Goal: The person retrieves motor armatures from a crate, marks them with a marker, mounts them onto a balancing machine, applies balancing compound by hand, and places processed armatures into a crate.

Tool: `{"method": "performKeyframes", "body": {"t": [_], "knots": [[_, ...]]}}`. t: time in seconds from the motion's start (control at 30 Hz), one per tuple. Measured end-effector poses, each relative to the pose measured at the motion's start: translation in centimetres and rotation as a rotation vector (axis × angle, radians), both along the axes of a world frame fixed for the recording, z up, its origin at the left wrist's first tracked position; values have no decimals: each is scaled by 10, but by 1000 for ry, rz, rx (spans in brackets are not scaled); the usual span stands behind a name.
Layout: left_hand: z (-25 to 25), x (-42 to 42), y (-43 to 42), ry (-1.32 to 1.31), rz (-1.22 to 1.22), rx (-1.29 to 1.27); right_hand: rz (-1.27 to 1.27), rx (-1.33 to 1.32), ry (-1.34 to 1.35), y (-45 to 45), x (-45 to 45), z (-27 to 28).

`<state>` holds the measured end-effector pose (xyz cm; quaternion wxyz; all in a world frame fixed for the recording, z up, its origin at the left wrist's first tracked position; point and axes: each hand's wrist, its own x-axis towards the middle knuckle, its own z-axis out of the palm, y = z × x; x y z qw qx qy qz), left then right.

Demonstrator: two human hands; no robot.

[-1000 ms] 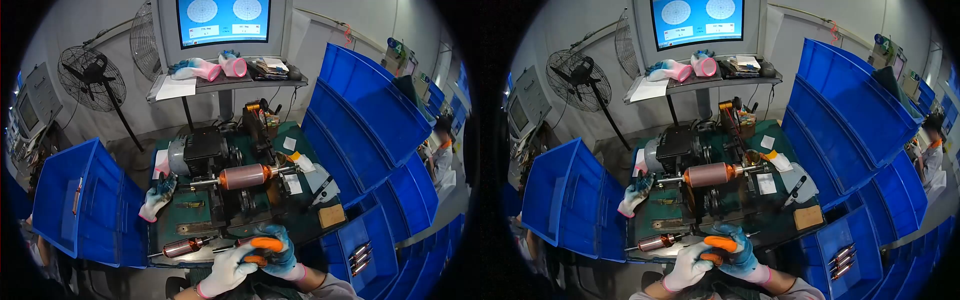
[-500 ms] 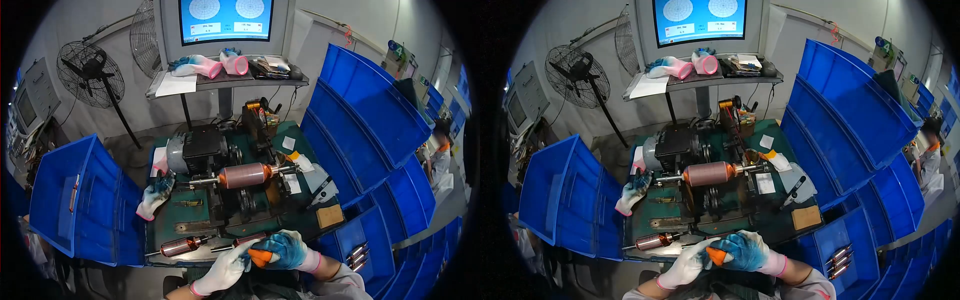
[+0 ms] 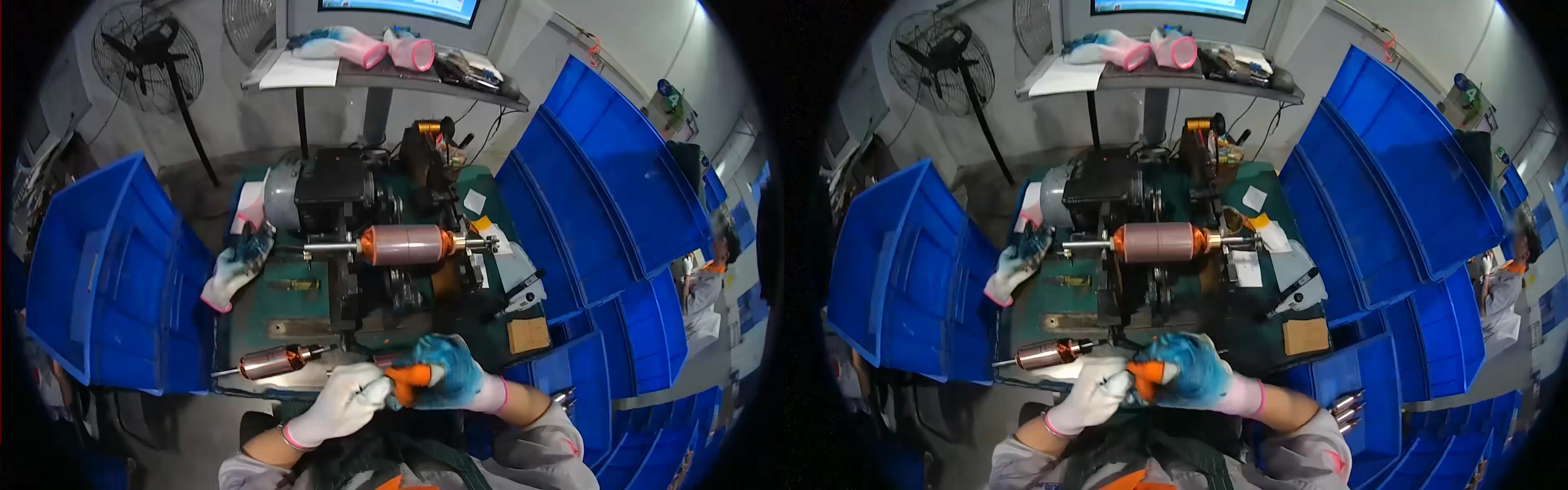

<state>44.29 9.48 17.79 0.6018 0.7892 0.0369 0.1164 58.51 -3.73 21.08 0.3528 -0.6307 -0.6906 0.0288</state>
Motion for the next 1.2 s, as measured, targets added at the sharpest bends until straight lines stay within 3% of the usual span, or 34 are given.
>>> {"method": "performKeyframes", "body": {"t": [0.03, 0.07, 0.13, 0.17, 0.33, 0.4, 0.43, 0.47, 0.53, 0.57, 0.63, 0.7, 0.77, 0.83, 0.9, 0.97, 1.0, 1.03, 1.1, 1.17, 1.2], "knots": [[6, 5, 4, -141, 20, -19, 66, -2, 432, 12, 3, -3], [-7, 6, 8, -263, 15, 36, 21, 156, 385, 25, 9, -12], [-6, 17, 2, -333, 132, 94, -75, 203, 332, 57, 34, 0], [-3, 18, -5, -321, 176, -9, -112, 182, 339, 75, 48, 12], [-8, 18, 1, -286, 286, 254, -302, -253, 602, 146, 90, 40], [-16, 22, 1, -333, 349, 211, -254, -226, 602, 153, 98, 34], [-20, 26, 1, -375, 398, 185, -238, -233, 847, 156, 97, 33], [-25, 28, 3, -393, 419, 243, -237, -244, 838, 156, 95, 35], [-21, 34, 4, -373, 411, 251, -396, -264, 544, 151, 87, 41], [-18, 38, 3, -343, 388, 269, -274, -117, 766, 147, 81, 38], [-11, 57, 7, -412, 414, 375, -480, -233, 451, 134, 54, 51], [1, 71, 7, -236, 488, 613, -235, -6, 796, 113, 48, 29], [1, 77, 7, -130, 498, 741, -228, 89, 569, 106, 56, 26], [3, 71, 5, -113, 491, 777, -345, 66, 954, 110, 74, 45], [-2, 65, 5, -130, 468, 732, -300, 110, 1142, 116, 92, 57], [-8, 64, 8, -156, 453, 691, -208, 193, 947, 119, 95, 35], [-11, 63, 9, -252, 491, 662, -482, -58, 660, 120, 95, 38], [-13, 63, 9, -348, 531, 629, -487, -50, 661, 120, 97, 39], [-12, 68, 7, -278, 531, 699, -285, -58, 792, 121, 98, 39], [-11, 69, 8, -213, 533, 777, -52, -174, 540, 117, 96, 42], [-12, 67, 8, -187, 505, 730, -86, -324, 714, 114, 91, 47]]}}
